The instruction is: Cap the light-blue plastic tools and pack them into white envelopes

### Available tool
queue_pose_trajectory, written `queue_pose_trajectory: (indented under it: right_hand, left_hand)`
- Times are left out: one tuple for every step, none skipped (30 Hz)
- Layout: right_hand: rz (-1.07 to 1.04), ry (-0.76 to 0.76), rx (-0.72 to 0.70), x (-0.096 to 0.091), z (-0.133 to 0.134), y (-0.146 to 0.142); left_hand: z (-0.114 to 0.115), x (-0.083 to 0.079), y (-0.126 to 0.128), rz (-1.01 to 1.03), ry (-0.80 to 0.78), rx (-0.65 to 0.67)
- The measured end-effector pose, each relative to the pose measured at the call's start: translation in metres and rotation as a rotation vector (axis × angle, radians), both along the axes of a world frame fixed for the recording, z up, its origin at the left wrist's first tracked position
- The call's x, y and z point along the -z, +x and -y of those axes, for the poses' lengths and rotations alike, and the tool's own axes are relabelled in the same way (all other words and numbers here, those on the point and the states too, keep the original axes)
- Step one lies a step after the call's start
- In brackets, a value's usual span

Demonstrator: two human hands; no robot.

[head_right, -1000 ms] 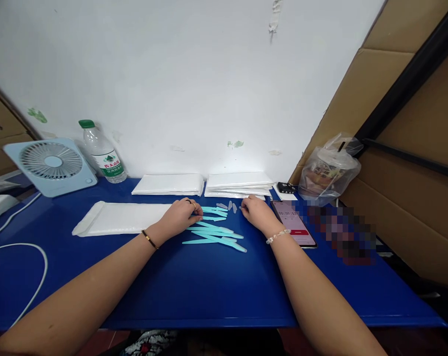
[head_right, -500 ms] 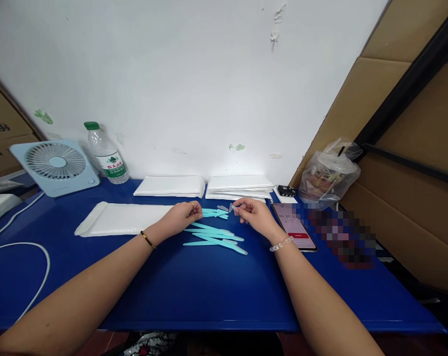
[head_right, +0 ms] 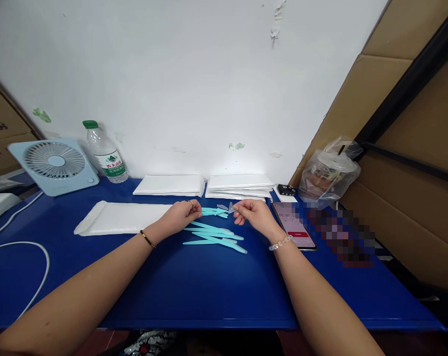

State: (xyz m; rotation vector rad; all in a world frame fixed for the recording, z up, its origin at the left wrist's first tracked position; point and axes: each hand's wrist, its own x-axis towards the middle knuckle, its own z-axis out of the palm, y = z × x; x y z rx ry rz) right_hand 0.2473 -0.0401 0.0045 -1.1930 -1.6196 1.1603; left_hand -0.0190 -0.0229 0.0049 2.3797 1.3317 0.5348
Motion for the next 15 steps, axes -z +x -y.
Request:
queue_pose_trajectory:
  right_hand:
    - [-0.001, -0.003, -0.006, 0.001, 0.0, -0.001]
    - [-0.004, -0.006, -0.012, 0.001, 0.0, -0.002]
    - [-0.007, -0.008, -0.017, 0.003, 0.0, -0.003]
    - [-0.01, -0.007, -0.022, 0.004, 0.001, -0.005]
    - [-0.012, -0.008, -0.03, 0.005, 0.001, -0.006]
    - [-0.012, -0.01, -0.039, 0.006, 0.001, -0.008]
    - [-0.011, -0.013, -0.049, 0.006, 0.002, -0.009]
    - [-0.009, -0.019, -0.059, 0.007, 0.002, -0.011]
    - [-0.009, -0.028, -0.068, 0.007, 0.003, -0.013]
    - [-0.01, -0.038, -0.075, 0.007, 0.003, -0.014]
    - [-0.016, -0.045, -0.077, 0.007, 0.004, -0.015]
    - [-0.025, -0.05, -0.073, 0.006, 0.004, -0.015]
    - [-0.036, -0.05, -0.062, 0.005, 0.004, -0.014]
    - [-0.049, -0.047, -0.044, 0.004, 0.004, -0.012]
    - [-0.059, -0.039, -0.023, 0.002, 0.003, -0.01]
  left_hand:
    - [0.0, 0.001, 0.0, 0.003, 0.001, 0.002]
    - [-0.001, 0.001, 0.0, 0.005, 0.001, 0.003]
    - [0.0, 0.001, 0.0, 0.007, 0.001, 0.004]
    - [0.0, 0.002, 0.0, 0.008, 0.003, 0.005]
    - [0.0, 0.001, 0.001, 0.009, 0.006, 0.008]
    - [0.001, 0.001, 0.002, 0.01, 0.011, 0.01]
    - [0.002, 0.0, 0.003, 0.009, 0.017, 0.014]
    - [0.003, -0.001, 0.004, 0.007, 0.023, 0.019]
    - [0.004, -0.001, 0.005, 0.001, 0.029, 0.025]
    - [0.005, -0.002, 0.005, -0.005, 0.033, 0.032]
    - [0.006, -0.003, 0.006, -0.009, 0.036, 0.037]
    - [0.006, -0.003, 0.006, -0.009, 0.037, 0.04]
    - [0.006, -0.004, 0.006, -0.006, 0.036, 0.041]
    - [0.006, -0.004, 0.005, -0.001, 0.033, 0.038]
    - [0.006, -0.004, 0.005, 0.005, 0.029, 0.034]
